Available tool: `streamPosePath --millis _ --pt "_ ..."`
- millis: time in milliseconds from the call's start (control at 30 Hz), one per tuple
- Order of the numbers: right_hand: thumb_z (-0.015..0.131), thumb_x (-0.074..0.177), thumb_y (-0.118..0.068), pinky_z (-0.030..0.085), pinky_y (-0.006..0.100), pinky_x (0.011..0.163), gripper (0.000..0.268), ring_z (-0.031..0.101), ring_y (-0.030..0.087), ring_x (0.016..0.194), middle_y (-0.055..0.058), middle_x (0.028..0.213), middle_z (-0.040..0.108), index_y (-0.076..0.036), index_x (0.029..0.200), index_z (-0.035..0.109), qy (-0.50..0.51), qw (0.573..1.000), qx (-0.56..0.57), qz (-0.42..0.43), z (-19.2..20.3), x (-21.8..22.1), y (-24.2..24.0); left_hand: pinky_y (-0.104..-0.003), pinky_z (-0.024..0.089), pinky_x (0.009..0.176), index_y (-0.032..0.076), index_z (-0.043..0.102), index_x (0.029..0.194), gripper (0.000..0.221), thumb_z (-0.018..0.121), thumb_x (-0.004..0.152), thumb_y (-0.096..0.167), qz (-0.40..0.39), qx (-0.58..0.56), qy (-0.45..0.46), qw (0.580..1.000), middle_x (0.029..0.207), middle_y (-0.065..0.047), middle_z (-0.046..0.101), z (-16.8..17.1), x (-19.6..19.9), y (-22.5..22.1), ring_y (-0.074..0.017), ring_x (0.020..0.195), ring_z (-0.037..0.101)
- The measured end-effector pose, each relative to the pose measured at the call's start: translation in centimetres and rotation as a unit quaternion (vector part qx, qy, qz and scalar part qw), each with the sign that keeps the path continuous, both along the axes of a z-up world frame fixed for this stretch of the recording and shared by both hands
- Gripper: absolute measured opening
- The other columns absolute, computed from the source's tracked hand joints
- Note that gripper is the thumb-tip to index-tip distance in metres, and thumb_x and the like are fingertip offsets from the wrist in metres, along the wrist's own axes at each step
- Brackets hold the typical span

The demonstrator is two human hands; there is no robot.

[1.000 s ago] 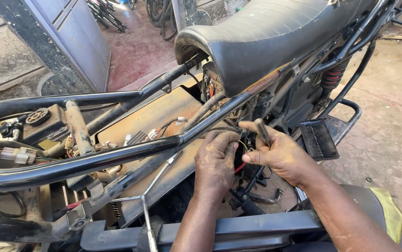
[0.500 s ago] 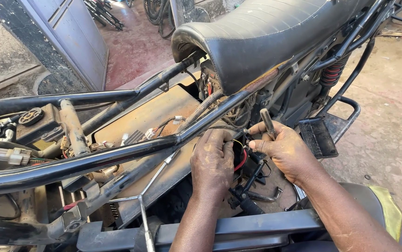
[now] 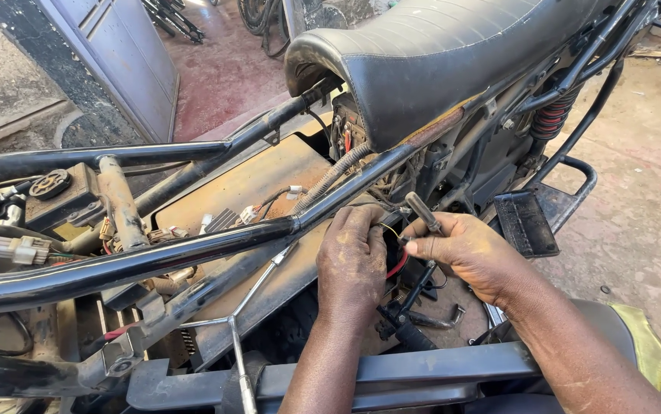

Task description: Repairing motorcycle electrical wiring by stripping, twisting, and connecting wires, and using a screwdriver to adjust internal components.

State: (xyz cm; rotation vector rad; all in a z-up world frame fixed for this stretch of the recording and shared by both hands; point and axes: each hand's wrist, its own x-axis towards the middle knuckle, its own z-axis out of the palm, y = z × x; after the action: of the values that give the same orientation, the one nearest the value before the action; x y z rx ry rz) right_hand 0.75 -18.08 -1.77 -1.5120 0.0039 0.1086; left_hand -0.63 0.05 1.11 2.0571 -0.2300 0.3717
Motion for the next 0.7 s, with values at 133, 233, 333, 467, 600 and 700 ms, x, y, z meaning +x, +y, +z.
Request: streamPosePath --millis 133,233,333,467,600,700 --pt "0.083 0.083 -0.005 0.031 0.016 0.041 0.02 0.041 0.004 0.046 0.005 0.064 0.058 -0.003 0.101 0.077 -0.01 0.999 0.027 -0.034 1.3 -0.3 0.2 -0.051 0.058 0.088 0.012 0.071 0.106 0.018 0.062 0.092 0.007 -0.05 -0.029 0.014 0.998 0.105 -0.012 0.066 0.8 -0.8 -0.1 -0.0411 0.104 0.067" --pt "0.079 0.084 -0.003 0.032 0.019 0.042 0.025 0.037 0.003 0.043 0.002 0.063 0.051 0.003 0.108 0.074 -0.026 0.996 0.07 -0.051 3.1 -1.4 0.7 -0.051 0.055 0.09 0.011 0.076 0.107 0.023 0.065 0.097 0.029 -0.102 -0.105 0.015 0.989 0.105 -0.013 0.063 0.2 -0.4 0.1 -0.04 0.102 0.064" --pt "0.079 0.082 0.0 0.036 0.018 0.044 0.03 0.043 0.004 0.046 0.002 0.066 0.051 0.005 0.111 0.074 -0.041 0.994 0.099 -0.031 2.6 -1.3 0.6 -0.038 0.054 0.09 0.019 0.08 0.094 0.017 0.073 0.094 0.034 -0.109 -0.152 0.023 0.982 0.095 -0.005 0.066 -0.6 0.2 0.3 -0.0256 0.097 0.065" --pt "0.077 0.083 0.001 0.035 0.019 0.043 0.031 0.049 0.009 0.049 0.007 0.073 0.053 0.005 0.114 0.074 -0.059 0.99 0.12 -0.033 1.8 -1.0 0.2 -0.021 0.051 0.066 0.01 0.075 0.118 0.029 0.077 0.089 0.014 -0.138 -0.345 0.097 0.923 0.082 -0.007 0.075 -2.3 0.8 -0.5 -0.0078 0.074 0.061" --pt "0.072 0.085 0.004 0.035 0.019 0.045 0.032 0.061 0.015 0.054 0.013 0.077 0.064 0.005 0.117 0.073 -0.077 0.985 0.15 -0.021 1.6 -0.6 -0.2 -0.02 0.053 0.066 0.005 0.075 0.121 0.031 0.076 0.091 0.01 -0.195 -0.435 0.094 0.874 0.098 -0.014 0.078 -2.0 0.6 -0.8 -0.0089 0.074 0.063" --pt "0.068 0.086 0.005 0.035 0.02 0.045 0.034 0.062 0.017 0.055 0.016 0.08 0.067 0.007 0.12 0.07 -0.084 0.981 0.173 -0.009 1.4 -0.5 -0.4 -0.02 0.056 0.065 0.003 0.077 0.117 0.028 0.076 0.091 0.01 -0.185 -0.442 0.097 0.873 0.095 -0.015 0.078 -2.2 0.5 -1.1 -0.01 0.072 0.066"
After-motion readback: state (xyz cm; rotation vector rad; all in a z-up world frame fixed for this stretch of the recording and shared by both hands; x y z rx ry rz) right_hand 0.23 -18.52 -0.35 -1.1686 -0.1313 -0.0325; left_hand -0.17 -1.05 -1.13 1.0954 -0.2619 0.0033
